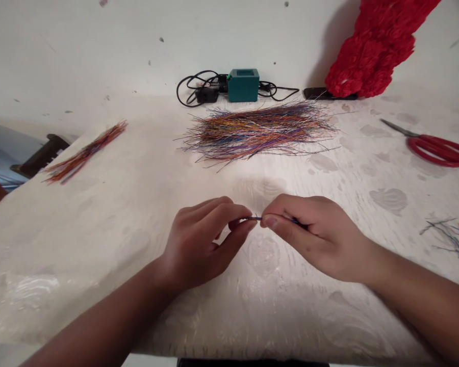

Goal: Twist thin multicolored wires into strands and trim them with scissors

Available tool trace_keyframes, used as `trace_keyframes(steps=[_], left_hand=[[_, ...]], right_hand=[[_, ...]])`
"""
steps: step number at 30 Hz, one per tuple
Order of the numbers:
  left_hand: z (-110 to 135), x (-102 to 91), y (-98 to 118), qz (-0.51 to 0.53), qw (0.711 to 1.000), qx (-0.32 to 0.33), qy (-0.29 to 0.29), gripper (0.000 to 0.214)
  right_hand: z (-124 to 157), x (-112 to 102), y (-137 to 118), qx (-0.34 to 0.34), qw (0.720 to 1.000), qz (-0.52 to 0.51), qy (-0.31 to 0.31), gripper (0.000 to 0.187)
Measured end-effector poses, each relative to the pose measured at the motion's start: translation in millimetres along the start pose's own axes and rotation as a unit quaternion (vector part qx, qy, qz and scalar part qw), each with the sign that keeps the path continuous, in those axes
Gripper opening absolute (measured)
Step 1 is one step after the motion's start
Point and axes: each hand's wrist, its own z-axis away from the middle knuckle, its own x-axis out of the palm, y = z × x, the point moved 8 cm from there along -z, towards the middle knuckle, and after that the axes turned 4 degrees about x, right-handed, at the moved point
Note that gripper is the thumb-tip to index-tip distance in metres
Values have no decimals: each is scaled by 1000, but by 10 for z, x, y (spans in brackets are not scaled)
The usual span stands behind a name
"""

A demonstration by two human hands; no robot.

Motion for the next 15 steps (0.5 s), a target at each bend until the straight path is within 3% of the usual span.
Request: trace_keyframes(steps=[7, 12, 15], left_hand=[[11, 50, -27, 31, 999, -8, -43, 7], [14, 63, -39, 39, 997, -28, -58, 7], [-4, 55, -50, 61, 995, -49, -54, 8]], right_hand=[[40, 17, -62, -105, 988, 107, 38, 15], [71, -32, -247, -203, 936, 265, 109, 16], [67, 3, -296, -226, 922, 299, 94, 15]])
